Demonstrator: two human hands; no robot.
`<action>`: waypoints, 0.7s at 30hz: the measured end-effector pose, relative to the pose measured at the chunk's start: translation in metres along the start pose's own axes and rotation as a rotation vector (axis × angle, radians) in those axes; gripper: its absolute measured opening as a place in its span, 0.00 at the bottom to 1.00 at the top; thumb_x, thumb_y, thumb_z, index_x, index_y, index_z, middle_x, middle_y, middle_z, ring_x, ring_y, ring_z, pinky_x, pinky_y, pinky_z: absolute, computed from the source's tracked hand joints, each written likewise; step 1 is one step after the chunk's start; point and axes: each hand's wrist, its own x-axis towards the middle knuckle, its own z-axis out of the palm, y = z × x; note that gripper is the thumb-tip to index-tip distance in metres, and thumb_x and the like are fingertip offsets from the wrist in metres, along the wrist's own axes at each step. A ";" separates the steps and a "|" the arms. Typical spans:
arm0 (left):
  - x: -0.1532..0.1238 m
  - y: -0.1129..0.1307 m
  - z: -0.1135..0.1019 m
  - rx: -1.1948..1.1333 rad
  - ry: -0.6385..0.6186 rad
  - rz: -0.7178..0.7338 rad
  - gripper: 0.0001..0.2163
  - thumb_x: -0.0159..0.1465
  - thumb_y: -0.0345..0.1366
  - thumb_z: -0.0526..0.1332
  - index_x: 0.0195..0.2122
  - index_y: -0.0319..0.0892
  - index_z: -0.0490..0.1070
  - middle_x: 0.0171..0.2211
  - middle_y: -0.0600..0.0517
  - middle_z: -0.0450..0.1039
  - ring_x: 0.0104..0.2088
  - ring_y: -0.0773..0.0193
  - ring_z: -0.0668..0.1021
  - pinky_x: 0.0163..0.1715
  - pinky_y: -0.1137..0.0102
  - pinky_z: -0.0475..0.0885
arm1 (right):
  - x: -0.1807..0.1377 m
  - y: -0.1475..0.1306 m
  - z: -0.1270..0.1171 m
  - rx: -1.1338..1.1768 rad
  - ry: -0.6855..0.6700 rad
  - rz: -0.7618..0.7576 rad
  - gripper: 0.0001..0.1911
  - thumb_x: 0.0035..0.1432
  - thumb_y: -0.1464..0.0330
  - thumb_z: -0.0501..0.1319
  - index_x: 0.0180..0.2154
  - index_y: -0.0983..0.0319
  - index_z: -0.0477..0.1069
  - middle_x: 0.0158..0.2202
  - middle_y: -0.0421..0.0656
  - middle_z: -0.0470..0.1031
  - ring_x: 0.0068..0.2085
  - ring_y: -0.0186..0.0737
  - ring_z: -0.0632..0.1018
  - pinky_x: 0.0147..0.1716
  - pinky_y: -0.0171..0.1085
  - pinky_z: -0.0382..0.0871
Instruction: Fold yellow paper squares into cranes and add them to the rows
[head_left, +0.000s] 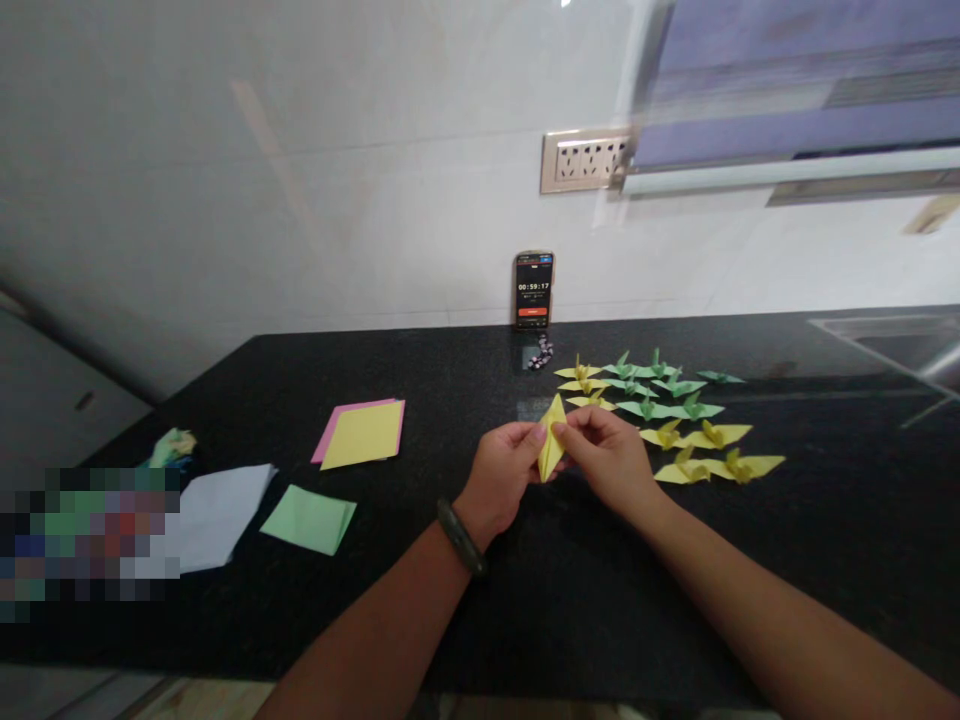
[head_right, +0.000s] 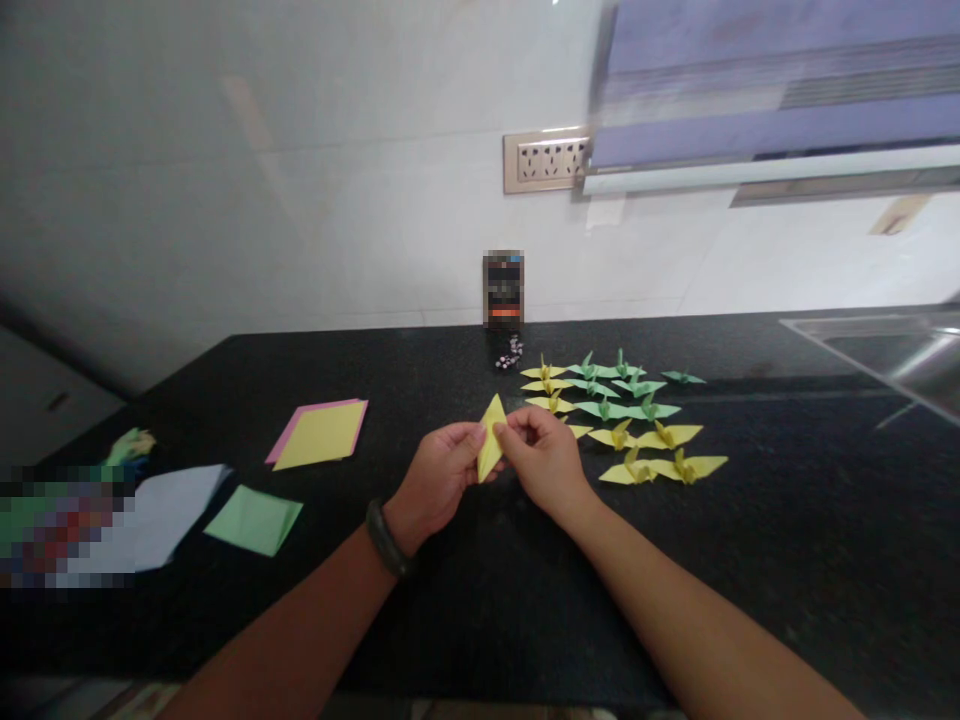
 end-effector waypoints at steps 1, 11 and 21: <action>0.000 0.000 0.000 0.002 0.002 0.002 0.12 0.55 0.41 0.60 0.28 0.35 0.70 0.19 0.54 0.69 0.19 0.72 0.71 0.21 0.76 0.67 | -0.001 -0.001 0.000 -0.003 0.001 -0.001 0.12 0.48 0.59 0.62 0.27 0.61 0.65 0.20 0.38 0.71 0.19 0.35 0.72 0.19 0.35 0.68; -0.001 0.007 -0.004 0.246 -0.017 0.033 0.13 0.54 0.43 0.60 0.26 0.35 0.70 0.17 0.55 0.67 0.15 0.72 0.67 0.15 0.76 0.63 | 0.004 -0.008 -0.005 -0.096 -0.060 -0.100 0.09 0.47 0.63 0.61 0.27 0.63 0.67 0.20 0.37 0.66 0.21 0.31 0.66 0.19 0.31 0.61; -0.003 0.011 -0.002 0.315 -0.032 0.020 0.11 0.55 0.39 0.58 0.24 0.35 0.69 0.15 0.56 0.65 0.14 0.73 0.66 0.13 0.77 0.62 | 0.001 -0.019 -0.006 -0.160 -0.046 -0.072 0.12 0.51 0.62 0.57 0.21 0.62 0.64 0.16 0.35 0.62 0.17 0.28 0.63 0.16 0.30 0.56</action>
